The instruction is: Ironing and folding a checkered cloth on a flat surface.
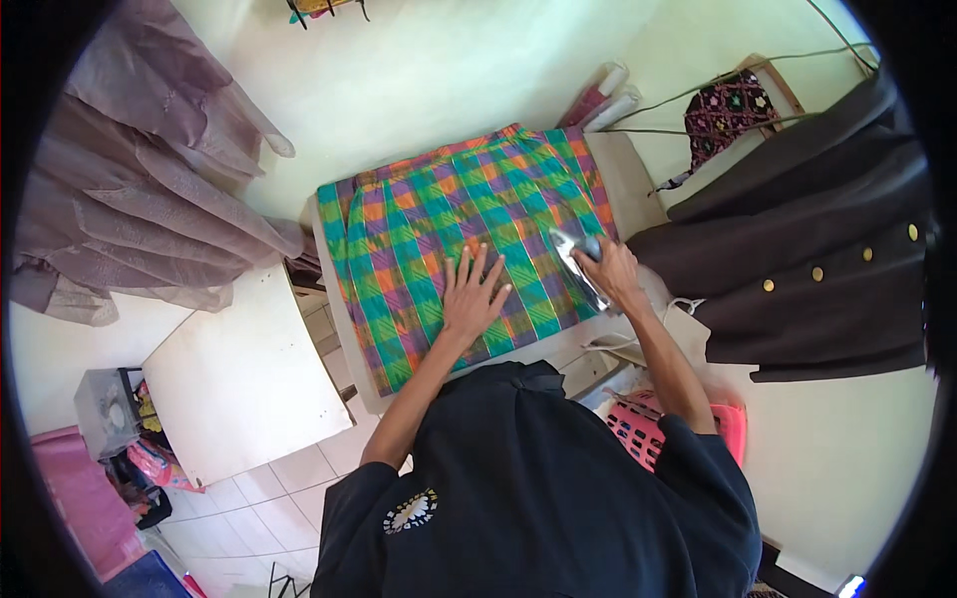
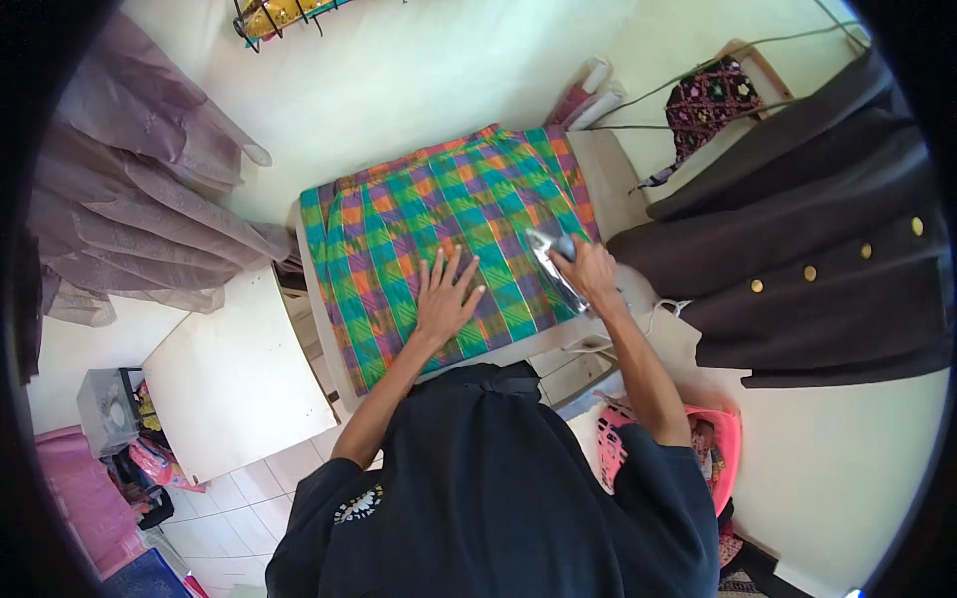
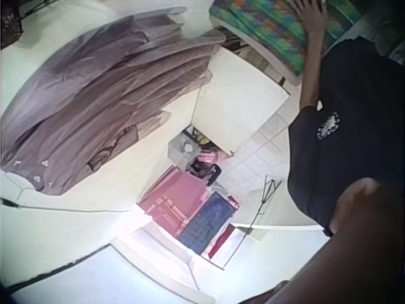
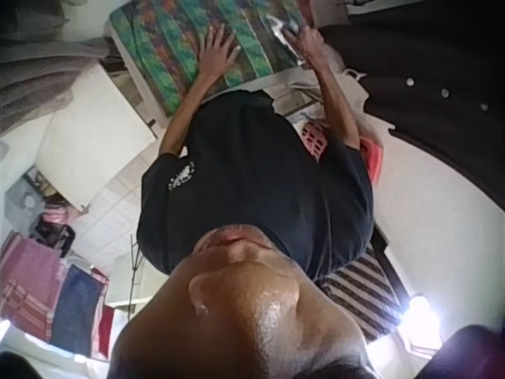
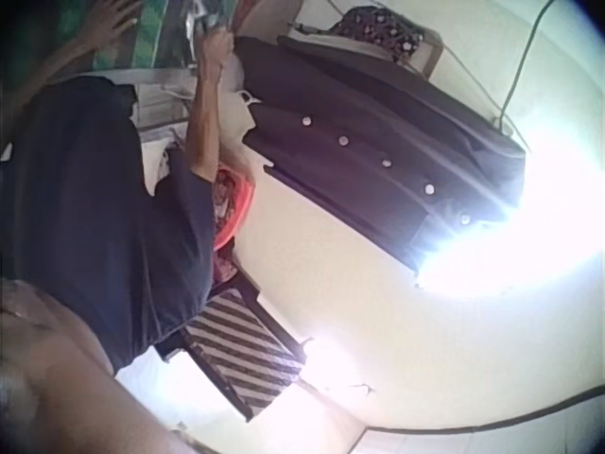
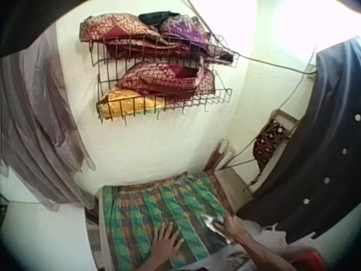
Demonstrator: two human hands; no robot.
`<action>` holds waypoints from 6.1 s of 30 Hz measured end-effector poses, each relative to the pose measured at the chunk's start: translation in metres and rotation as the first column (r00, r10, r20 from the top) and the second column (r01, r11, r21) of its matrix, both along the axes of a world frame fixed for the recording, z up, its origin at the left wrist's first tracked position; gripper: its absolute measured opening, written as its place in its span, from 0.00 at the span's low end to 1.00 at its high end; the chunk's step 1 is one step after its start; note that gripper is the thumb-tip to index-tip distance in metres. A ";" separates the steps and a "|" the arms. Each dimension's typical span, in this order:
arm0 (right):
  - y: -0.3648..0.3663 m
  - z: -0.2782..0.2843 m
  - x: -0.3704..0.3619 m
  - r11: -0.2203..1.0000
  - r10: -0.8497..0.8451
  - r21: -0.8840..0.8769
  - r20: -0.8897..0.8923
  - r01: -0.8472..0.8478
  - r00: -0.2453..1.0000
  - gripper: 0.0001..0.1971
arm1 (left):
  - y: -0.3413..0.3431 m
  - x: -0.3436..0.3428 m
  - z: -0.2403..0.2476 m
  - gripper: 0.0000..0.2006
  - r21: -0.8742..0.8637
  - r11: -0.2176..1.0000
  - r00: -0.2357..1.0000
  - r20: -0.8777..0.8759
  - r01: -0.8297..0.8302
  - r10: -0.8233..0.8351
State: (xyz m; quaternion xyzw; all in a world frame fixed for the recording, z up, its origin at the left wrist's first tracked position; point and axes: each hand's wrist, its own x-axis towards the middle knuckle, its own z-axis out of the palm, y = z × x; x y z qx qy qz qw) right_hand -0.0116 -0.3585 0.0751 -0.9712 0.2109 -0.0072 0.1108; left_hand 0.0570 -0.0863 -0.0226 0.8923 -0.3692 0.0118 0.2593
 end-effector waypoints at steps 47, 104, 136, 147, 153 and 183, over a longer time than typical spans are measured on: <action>0.109 -0.015 0.132 0.469 0.881 -0.023 0.086 -0.883 0.466 0.27 | 0.137 0.070 -0.009 0.24 -0.111 0.781 0.787 -0.026 -0.615 0.616; 0.209 -0.027 0.243 0.817 0.574 -0.103 0.059 -0.567 0.817 0.37 | 0.099 0.043 0.014 0.30 0.125 0.795 0.804 0.126 -0.593 0.580; 0.139 -0.021 0.203 0.985 0.158 0.061 0.062 -0.161 0.986 0.23 | -0.031 0.154 0.003 0.25 -0.410 0.767 0.869 -0.266 -0.494 0.418; 0.046 -0.019 0.192 0.996 -0.080 -0.037 0.086 0.083 0.993 0.28 | -0.062 0.140 0.022 0.29 0.050 0.917 0.917 -0.022 -0.396 0.397; 0.058 -0.018 0.183 1.000 0.015 0.005 0.068 -0.015 0.998 0.30 | -0.103 0.148 -0.012 0.27 -0.206 0.932 0.954 -0.051 -0.299 0.296; -0.026 -0.010 0.193 0.977 -0.209 -0.019 0.113 0.212 0.971 0.27 | -0.107 0.141 -0.009 0.28 0.000 0.964 0.961 0.089 -0.265 0.264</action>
